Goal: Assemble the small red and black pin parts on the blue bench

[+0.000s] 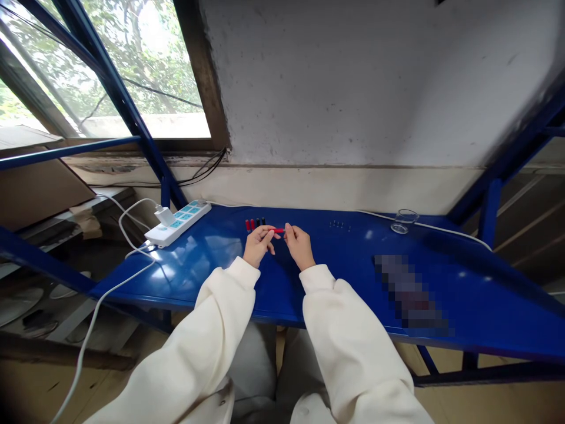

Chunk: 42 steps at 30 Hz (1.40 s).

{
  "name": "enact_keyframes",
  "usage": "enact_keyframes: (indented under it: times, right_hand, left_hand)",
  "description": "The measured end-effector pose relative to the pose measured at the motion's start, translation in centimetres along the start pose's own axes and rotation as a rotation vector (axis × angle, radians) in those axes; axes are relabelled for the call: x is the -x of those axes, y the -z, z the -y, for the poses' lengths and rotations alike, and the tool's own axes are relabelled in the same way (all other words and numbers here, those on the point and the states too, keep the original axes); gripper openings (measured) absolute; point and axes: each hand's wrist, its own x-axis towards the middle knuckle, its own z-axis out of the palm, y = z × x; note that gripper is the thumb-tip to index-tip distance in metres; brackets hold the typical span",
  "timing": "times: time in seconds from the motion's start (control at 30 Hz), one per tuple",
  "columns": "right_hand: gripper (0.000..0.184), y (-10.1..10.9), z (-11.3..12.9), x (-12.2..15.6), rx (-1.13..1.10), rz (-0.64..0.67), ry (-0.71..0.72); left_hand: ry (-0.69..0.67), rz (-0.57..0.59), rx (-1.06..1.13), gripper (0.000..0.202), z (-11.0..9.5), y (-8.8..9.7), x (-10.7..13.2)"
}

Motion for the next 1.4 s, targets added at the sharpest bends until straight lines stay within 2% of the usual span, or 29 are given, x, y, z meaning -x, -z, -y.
enact_keyframes:
  times: [0.17, 0.3, 0.37, 0.47, 0.6, 0.7, 1.07, 1.4]
  right_hand:
    - [0.046, 0.5, -0.3, -0.3, -0.087, -0.111, -0.043]
    - [0.042, 0.6, -0.9, -0.7, -0.200, -0.175, -0.061]
    - [0.039, 0.5, -1.0, -0.8, -0.242, -0.125, -0.052]
    - [0.036, 0.2, -0.9, -0.7, -0.224, 0.036, -0.050]
    - [0.034, -0.2, -0.8, -0.4, -0.165, 0.240, -0.053]
    - [0.032, -0.3, -1.0, -0.3, -0.158, 0.310, -0.038]
    - [0.032, -0.4, -1.6, -0.3, -0.145, 0.354, 0.037]
    - [0.028, -0.2, -1.2, 0.0, -0.009, 0.345, 0.099]
  left_hand:
    - [0.030, -0.122, 0.019, 0.037, -0.2, 0.5, -0.2]
    - [0.056, -0.132, 0.003, 0.036, -0.3, 0.5, -0.1]
    - [0.073, -0.079, -0.018, 0.035, -0.4, 0.4, 0.0]
    - [0.099, 0.003, -0.028, 0.035, -0.4, 0.2, 0.0]
    - [0.077, -0.064, 0.030, 0.035, -0.2, 0.3, -0.2]
    - [0.042, -0.103, 0.041, 0.034, 0.0, 0.4, -0.2]
    - [0.012, -0.064, -0.001, 0.037, 0.2, 0.5, -0.3]
    - [0.080, -0.034, 0.011, 0.033, -0.1, 0.5, -0.1]
